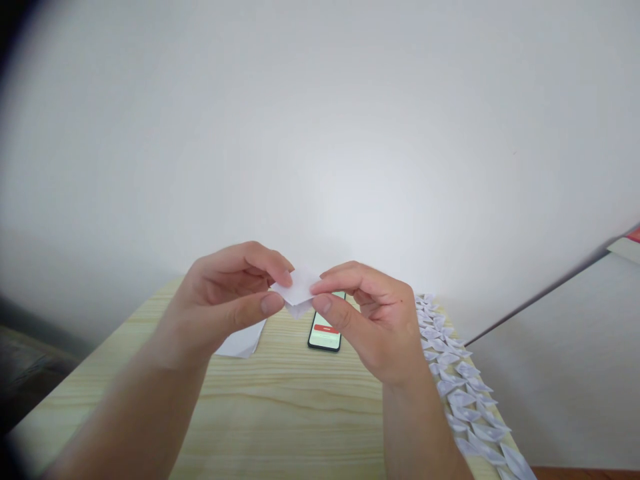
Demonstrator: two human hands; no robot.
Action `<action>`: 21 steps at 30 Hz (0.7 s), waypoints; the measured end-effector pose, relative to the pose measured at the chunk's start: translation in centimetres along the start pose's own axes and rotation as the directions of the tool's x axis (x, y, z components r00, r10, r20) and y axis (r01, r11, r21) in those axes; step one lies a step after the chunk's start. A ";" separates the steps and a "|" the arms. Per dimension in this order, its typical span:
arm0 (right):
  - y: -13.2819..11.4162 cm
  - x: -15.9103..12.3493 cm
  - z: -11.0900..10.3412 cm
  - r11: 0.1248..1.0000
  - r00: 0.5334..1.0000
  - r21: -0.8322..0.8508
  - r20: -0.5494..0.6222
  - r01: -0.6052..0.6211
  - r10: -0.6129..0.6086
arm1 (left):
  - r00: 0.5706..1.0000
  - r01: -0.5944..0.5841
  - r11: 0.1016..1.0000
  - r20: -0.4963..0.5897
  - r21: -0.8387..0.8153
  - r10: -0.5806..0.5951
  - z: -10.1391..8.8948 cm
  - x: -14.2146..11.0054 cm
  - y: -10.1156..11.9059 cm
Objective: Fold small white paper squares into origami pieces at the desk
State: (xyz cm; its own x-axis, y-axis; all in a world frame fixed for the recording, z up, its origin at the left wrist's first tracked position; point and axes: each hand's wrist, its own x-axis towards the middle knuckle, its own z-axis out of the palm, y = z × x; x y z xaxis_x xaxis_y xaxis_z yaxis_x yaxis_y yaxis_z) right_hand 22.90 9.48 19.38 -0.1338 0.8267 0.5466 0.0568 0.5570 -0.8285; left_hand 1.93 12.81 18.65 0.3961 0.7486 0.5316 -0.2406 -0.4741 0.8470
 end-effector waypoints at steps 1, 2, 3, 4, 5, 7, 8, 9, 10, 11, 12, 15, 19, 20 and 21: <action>0.0 0.0 0.1 1.000 1.000 -0.012 -0.014 0.008 -0.008 | 1.000 -0.007 1.000 -0.021 0.010 0.007 0.1 0.0 0.0; 0.0 -0.1 0.2 1.000 0.999 -0.018 -0.030 0.016 -0.017 | 0.999 -0.016 1.000 -0.040 0.020 0.017 0.2 0.0 -0.1; 0.1 -0.1 0.4 1.000 0.999 -0.019 -0.044 0.019 -0.019 | 0.998 -0.026 0.999 -0.056 0.029 0.028 0.3 0.0 -0.1; 0.2 -0.1 0.5 1.000 0.998 -0.012 -0.061 0.024 -0.025 | 0.997 -0.040 0.998 -0.069 0.038 0.042 0.4 0.0 -0.1; 0.4 -0.2 0.7 0.999 0.996 -0.001 -0.079 0.032 -0.032 | 0.995 -0.050 0.998 -0.078 0.049 0.054 0.5 0.0 0.0; 0.6 -0.2 1.1 0.999 0.992 0.018 -0.115 0.051 -0.049 | 0.994 -0.060 0.995 -0.088 0.080 0.067 0.7 -0.1 0.1; 0.7 -0.2 1.3 0.998 0.989 0.019 -0.135 0.063 -0.060 | 0.993 -0.060 0.993 -0.094 0.103 0.070 0.8 -0.1 0.1; 0.8 -0.2 1.5 0.997 0.986 0.016 -0.153 0.074 -0.071 | 0.992 -0.059 0.990 -0.103 0.131 0.072 0.9 -0.2 0.2; 0.9 -0.2 1.6 0.997 0.982 0.010 -0.169 0.082 -0.079 | 0.990 -0.060 0.985 -0.113 0.160 0.079 1.1 -0.2 0.3; 0.9 -0.2 1.7 0.996 0.980 0.004 -0.181 0.084 -0.082 | 0.988 -0.065 0.980 -0.127 0.189 0.089 1.2 -0.2 0.4; 0.9 -0.2 1.8 0.996 0.978 -0.002 -0.193 0.086 -0.085 | 0.984 -0.073 0.974 -0.142 0.215 0.105 1.3 -0.2 0.4; 0.8 -0.3 2.0 0.996 0.970 -0.004 -0.226 0.090 -0.088 | 0.976 -0.101 0.956 -0.159 0.275 0.148 1.5 -0.2 0.6; 0.8 -0.4 2.1 0.998 0.962 0.000 -0.264 0.069 -0.067 | 0.977 -0.122 0.937 -0.124 0.326 0.171 1.6 -0.2 0.8; 0.9 -0.5 2.1 0.998 0.961 -0.009 -0.270 0.059 -0.059 | 0.978 -0.121 0.935 -0.121 0.334 0.170 1.7 -0.2 0.8; 0.9 -0.5 2.2 0.999 0.960 -0.019 -0.274 0.049 -0.052 | 0.979 -0.118 0.934 -0.120 0.339 0.167 1.7 -0.2 0.8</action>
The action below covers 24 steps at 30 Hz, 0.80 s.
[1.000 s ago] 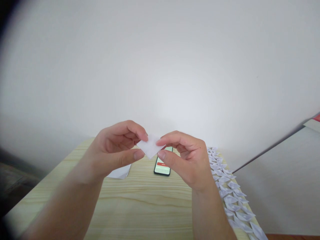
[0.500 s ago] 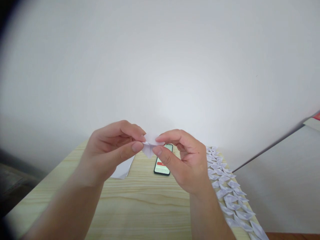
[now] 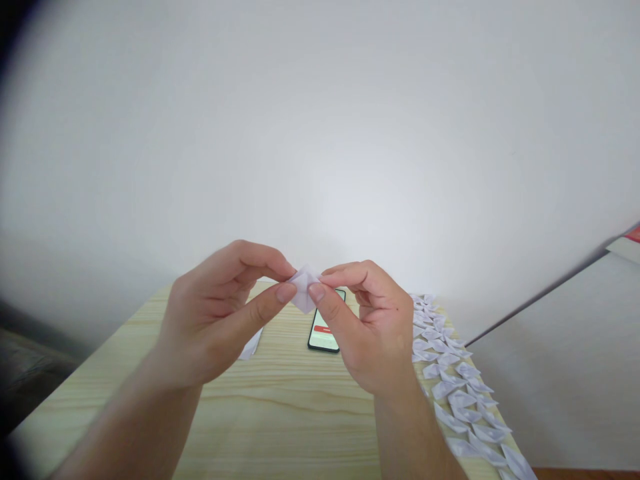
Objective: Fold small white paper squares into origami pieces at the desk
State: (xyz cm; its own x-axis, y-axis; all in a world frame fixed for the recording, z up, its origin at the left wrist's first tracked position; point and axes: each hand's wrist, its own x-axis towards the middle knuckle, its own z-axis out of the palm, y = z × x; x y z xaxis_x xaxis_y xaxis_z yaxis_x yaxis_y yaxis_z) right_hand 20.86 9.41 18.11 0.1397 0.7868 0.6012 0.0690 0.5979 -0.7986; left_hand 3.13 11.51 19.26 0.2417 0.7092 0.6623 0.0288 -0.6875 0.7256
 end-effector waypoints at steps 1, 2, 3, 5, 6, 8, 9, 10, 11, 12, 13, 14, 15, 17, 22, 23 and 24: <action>0.0 0.0 0.0 1.000 1.000 -0.011 -0.004 -0.006 0.006 | 1.000 0.004 1.000 0.001 0.003 -0.004 0.0 0.0 0.0; 0.1 0.0 0.1 1.000 1.000 -0.019 -0.008 -0.012 0.012 | 1.000 0.008 1.000 0.002 0.005 -0.008 0.0 0.0 0.0; 0.0 0.0 0.1 1.000 1.000 -0.022 -0.014 -0.019 0.019 | 1.000 0.013 1.000 0.005 0.006 -0.013 0.0 0.0 0.0; -0.1 0.0 0.0 0.999 0.999 -0.019 -0.021 -0.043 0.042 | 1.000 0.024 1.000 0.011 0.011 -0.024 0.0 0.0 0.0; -0.2 0.0 0.0 0.998 0.998 -0.018 -0.015 -0.063 0.063 | 1.000 0.029 0.999 0.013 0.016 -0.029 0.0 0.0 -0.1; -0.4 0.1 -0.1 0.993 0.994 -0.023 0.015 -0.112 0.112 | 0.999 0.034 0.999 0.013 0.028 -0.034 -0.1 0.0 -0.2; -0.4 0.1 -0.2 0.991 0.991 -0.025 0.028 -0.129 0.129 | 0.999 0.032 0.999 0.012 0.035 -0.032 -0.2 0.0 -0.2; -0.4 0.2 -0.3 0.990 0.990 -0.022 0.035 -0.136 0.137 | 1.000 0.028 0.999 0.013 0.041 -0.028 -0.2 0.0 -0.3; -0.4 0.3 -0.3 0.990 0.989 -0.014 0.040 -0.139 0.139 | 1.000 0.023 0.999 0.015 0.047 -0.023 -0.2 0.0 -0.4; -0.3 0.3 -0.3 0.990 0.989 0.001 0.051 -0.139 0.138 | 1.000 0.018 0.998 0.018 0.052 -0.019 -0.2 0.0 -0.5; -0.2 0.4 -0.4 0.989 0.987 0.016 0.078 -0.145 0.143 | 1.000 0.015 0.998 0.021 0.056 -0.016 -0.2 0.0 -0.5; -0.1 0.5 -0.4 0.987 0.981 0.026 0.116 -0.157 0.153 | 1.000 0.014 0.998 0.024 0.058 -0.016 -0.2 0.0 -0.6; -0.1 0.5 -0.4 0.984 0.972 0.026 0.161 -0.176 0.170 | 0.999 0.019 0.998 0.029 0.061 -0.021 -0.1 0.0 -0.6; -0.1 0.6 -0.5 0.977 0.949 -0.003 0.236 -0.213 0.208 | 0.998 0.037 0.996 0.039 0.078 -0.040 0.0 -0.1 -0.5; -0.4 0.7 -0.6 0.968 0.934 -0.057 0.257 -0.243 0.250 | 0.992 0.097 0.981 0.068 0.166 -0.109 -0.2 0.1 -0.2; -0.4 0.7 -0.6 0.967 0.931 -0.052 0.261 -0.248 0.253 | 0.988 0.111 0.976 0.085 0.187 -0.128 -0.3 0.1 -0.2; -0.4 0.7 -0.7 0.967 0.930 -0.046 0.266 -0.252 0.255 | 0.984 0.122 0.971 0.104 0.206 -0.145 -0.5 0.2 -0.2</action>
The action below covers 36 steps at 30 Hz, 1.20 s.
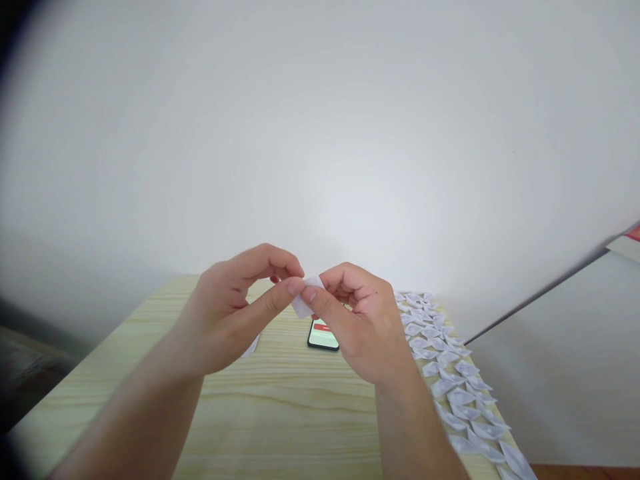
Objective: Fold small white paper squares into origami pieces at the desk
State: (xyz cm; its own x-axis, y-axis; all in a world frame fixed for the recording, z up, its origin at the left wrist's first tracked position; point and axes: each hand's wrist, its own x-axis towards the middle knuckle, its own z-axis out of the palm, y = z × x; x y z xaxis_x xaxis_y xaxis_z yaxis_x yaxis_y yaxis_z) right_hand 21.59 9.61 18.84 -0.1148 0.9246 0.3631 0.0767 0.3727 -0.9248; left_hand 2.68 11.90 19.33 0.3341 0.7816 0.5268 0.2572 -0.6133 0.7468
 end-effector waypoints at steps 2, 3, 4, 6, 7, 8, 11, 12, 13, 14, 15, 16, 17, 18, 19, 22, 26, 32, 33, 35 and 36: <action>0.1 0.1 -0.2 1.000 1.000 0.013 0.003 0.000 -0.001 | 0.999 0.010 1.000 0.039 0.020 -0.011 -0.3 0.1 -0.2; 0.2 0.1 -0.3 1.000 1.000 0.019 0.003 0.004 -0.004 | 0.999 0.009 1.000 0.050 0.021 -0.010 -0.4 0.2 -0.3; 0.2 0.2 -0.4 1.000 1.000 0.023 0.008 0.008 -0.008 | 0.999 0.004 1.000 0.050 0.019 -0.005 -0.5 0.3 -0.4; 0.4 0.3 -0.6 1.000 0.999 0.023 0.027 0.020 -0.021 | 0.999 -0.006 1.000 0.034 0.010 0.006 -0.5 0.3 -0.6; 0.4 0.3 -0.8 1.000 0.999 0.017 0.035 0.026 -0.027 | 1.000 -0.008 1.000 0.023 0.006 0.008 -0.5 0.4 -0.6; 0.5 0.4 -0.9 0.999 0.999 0.009 0.038 0.032 -0.033 | 1.000 -0.010 1.000 0.012 0.000 0.010 -0.4 0.4 -0.7; 0.8 0.5 -1.1 0.999 0.999 0.014 0.006 0.046 -0.046 | 1.000 -0.011 0.999 -0.015 -0.039 0.011 -0.2 0.4 -0.9; 0.9 0.5 -1.1 0.998 0.999 0.030 -0.011 0.049 -0.049 | 0.999 -0.013 0.998 -0.030 -0.055 0.012 -0.1 0.4 -1.0; 1.0 0.5 -1.1 0.998 0.998 0.044 -0.027 0.052 -0.051 | 0.999 -0.017 0.997 -0.047 -0.071 0.013 -0.1 0.4 -1.1; 1.1 0.6 -1.1 0.997 0.998 0.053 -0.039 0.055 -0.053 | 0.998 -0.022 0.996 -0.067 -0.084 0.017 0.0 0.4 -1.2; 1.2 0.6 -1.1 0.997 0.997 0.053 -0.048 0.058 -0.056 | 0.996 -0.028 0.995 -0.084 -0.096 0.020 0.0 0.4 -1.3; 1.2 0.6 -1.0 0.997 0.997 0.044 -0.053 0.063 -0.060 | 0.995 -0.033 0.994 -0.095 -0.106 0.023 0.0 0.4 -1.4; 1.2 0.6 -1.0 0.997 0.996 0.031 -0.055 0.068 -0.067 | 0.995 -0.037 0.993 -0.099 -0.116 0.026 0.0 0.4 -1.5; 1.2 0.6 -0.9 0.997 0.996 0.021 -0.058 0.076 -0.075 | 0.995 -0.040 0.991 -0.097 -0.126 0.028 0.0 0.4 -1.5; 1.1 0.6 -0.8 0.996 0.995 0.015 -0.057 0.086 -0.085 | 0.995 -0.042 0.990 -0.091 -0.137 0.030 0.0 0.5 -1.6; 0.9 0.5 -0.7 0.993 0.993 0.010 -0.041 0.115 -0.114 | 0.997 -0.040 0.987 -0.071 -0.158 0.029 0.0 0.5 -1.6; 0.6 0.5 -0.7 0.992 0.991 -0.011 -0.038 0.126 -0.126 | 0.999 -0.024 0.987 -0.038 -0.161 0.018 -0.1 0.6 -1.7; 1.0 0.7 -0.8 0.992 0.987 -0.025 -0.098 0.123 -0.125 | 0.999 0.023 0.989 0.046 -0.145 -0.016 -0.5 0.5 -1.8; 1.2 0.7 -0.8 0.991 0.984 -0.021 -0.122 0.129 -0.131 | 0.998 0.033 0.989 0.065 -0.143 -0.023 -0.5 0.5 -1.7; 1.4 0.8 -0.7 0.990 0.977 -0.009 -0.162 0.142 -0.142 | 0.995 0.053 0.990 0.096 -0.133 -0.040 -0.4 0.4 -1.5; 1.4 0.9 -0.7 0.989 0.974 -0.003 -0.174 0.146 -0.144 | 0.993 0.065 0.990 0.103 -0.125 -0.052 -0.4 0.4 -1.5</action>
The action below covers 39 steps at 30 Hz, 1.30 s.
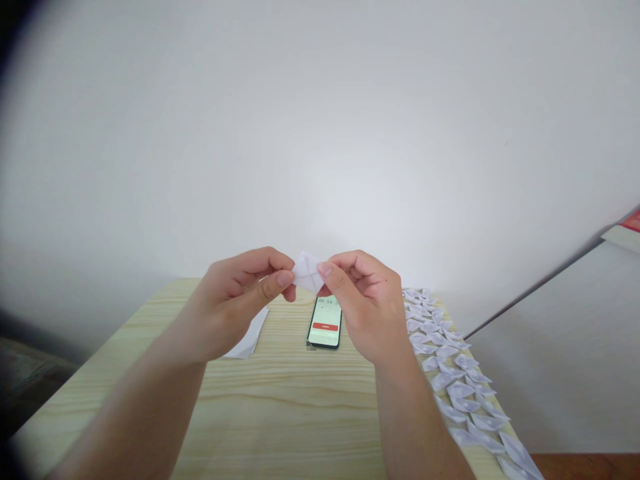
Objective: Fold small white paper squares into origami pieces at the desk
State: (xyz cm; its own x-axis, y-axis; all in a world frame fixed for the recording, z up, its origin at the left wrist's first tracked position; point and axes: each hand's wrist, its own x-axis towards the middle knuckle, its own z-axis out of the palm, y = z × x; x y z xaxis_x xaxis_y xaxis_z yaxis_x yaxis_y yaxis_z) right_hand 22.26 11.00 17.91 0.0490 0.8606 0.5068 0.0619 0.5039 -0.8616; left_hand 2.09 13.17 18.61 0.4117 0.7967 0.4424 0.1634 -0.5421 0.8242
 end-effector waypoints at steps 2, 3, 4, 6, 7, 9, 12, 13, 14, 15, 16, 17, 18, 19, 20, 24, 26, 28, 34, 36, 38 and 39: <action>0.1 0.0 0.1 1.000 1.000 0.010 -0.007 0.000 0.000 | 1.000 0.030 0.999 -0.009 0.021 -0.030 0.1 0.0 0.1; 0.1 0.0 0.1 1.000 1.000 0.017 -0.003 -0.003 0.003 | 0.999 0.041 0.999 -0.018 0.031 -0.041 0.1 0.0 0.1; 0.1 0.0 0.1 1.000 1.000 0.025 0.010 -0.008 0.008 | 0.999 0.046 0.998 -0.027 0.038 -0.045 0.1 0.0 0.1; 0.1 0.0 0.2 0.999 0.999 0.035 0.048 -0.022 0.020 | 0.999 0.034 0.999 -0.034 0.038 -0.033 0.2 0.1 0.1; 0.1 0.0 0.2 0.999 0.997 0.033 0.067 -0.031 0.029 | 0.999 0.023 0.999 -0.032 0.033 -0.022 0.2 0.1 0.1; 0.1 0.0 0.2 0.999 0.995 0.017 0.087 -0.043 0.042 | 1.000 0.004 1.000 -0.030 0.021 -0.003 0.2 0.1 0.1; 0.0 -0.1 0.2 0.999 0.996 -0.005 0.083 -0.039 0.040 | 1.000 -0.001 0.999 -0.030 0.037 0.002 0.2 0.1 0.3; 0.0 -0.1 0.2 0.999 0.996 -0.012 0.081 -0.034 0.035 | 1.000 0.001 0.999 -0.029 0.053 0.000 0.2 0.1 0.4; 0.0 -0.1 0.2 0.999 0.996 -0.021 0.080 -0.030 0.032 | 1.000 0.002 0.997 -0.027 0.072 0.000 0.2 0.1 0.5; -0.1 -0.1 0.2 0.999 0.996 -0.035 0.079 -0.032 0.034 | 1.000 -0.001 0.996 -0.031 0.091 0.004 0.3 0.1 0.6; -0.1 -0.2 0.2 0.998 0.996 -0.053 0.078 -0.040 0.044 | 0.999 -0.009 0.994 -0.040 0.106 0.014 0.3 0.1 0.6; -0.2 -0.2 0.2 0.996 0.995 -0.074 0.079 -0.053 0.059 | 0.998 -0.021 0.993 -0.052 0.115 0.028 0.3 0.2 0.7; -0.3 -0.2 0.2 0.993 0.994 -0.098 0.083 -0.069 0.078 | 0.997 -0.034 0.992 -0.064 0.119 0.042 0.3 0.2 0.7; -0.3 -0.3 0.2 0.989 0.992 -0.124 0.090 -0.082 0.094 | 0.996 -0.044 0.992 -0.073 0.121 0.054 0.4 0.2 0.7; -0.4 -0.3 0.2 0.984 0.989 -0.153 0.098 -0.091 0.107 | 0.995 -0.053 0.991 -0.078 0.121 0.063 0.4 0.1 0.6; -0.6 -0.4 0.3 0.978 0.993 -0.204 0.095 -0.053 0.073 | 0.997 -0.047 0.988 -0.047 0.147 0.055 0.5 0.0 0.6; -0.5 -0.5 0.3 0.986 0.995 -0.165 0.087 -0.025 0.039 | 1.000 -0.025 0.988 -0.005 0.152 0.026 0.5 -0.1 0.6; -0.2 -0.5 0.3 0.995 0.997 -0.100 0.079 -0.018 0.026 | 0.999 -0.013 0.991 0.036 0.136 0.008 0.4 -0.1 0.7; -0.1 -0.2 0.6 0.999 0.998 0.035 0.059 0.008 -0.010 | 0.992 -0.105 0.993 -0.063 0.050 0.108 0.3 0.0 0.3; -0.3 -0.2 0.7 0.999 0.998 0.054 0.054 0.008 -0.011 | 0.983 -0.137 0.991 -0.122 0.012 0.137 0.3 0.1 0.1; -0.5 -0.2 0.8 0.997 0.998 0.082 0.068 -0.015 0.009 | 0.976 -0.150 0.989 -0.163 -0.003 0.147 0.4 0.1 -0.1; -0.6 -0.3 0.8 0.995 0.997 0.099 0.079 -0.024 0.016 | 0.975 -0.147 0.989 -0.171 0.001 0.145 0.4 0.2 -0.1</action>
State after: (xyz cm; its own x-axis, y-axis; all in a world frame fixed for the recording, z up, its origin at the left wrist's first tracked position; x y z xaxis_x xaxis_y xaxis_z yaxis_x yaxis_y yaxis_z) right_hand 21.37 10.50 18.26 -0.0291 0.8718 0.4890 -0.0378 0.4879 -0.8721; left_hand 2.50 13.25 18.48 0.2715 0.7437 0.6109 0.1022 -0.6534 0.7501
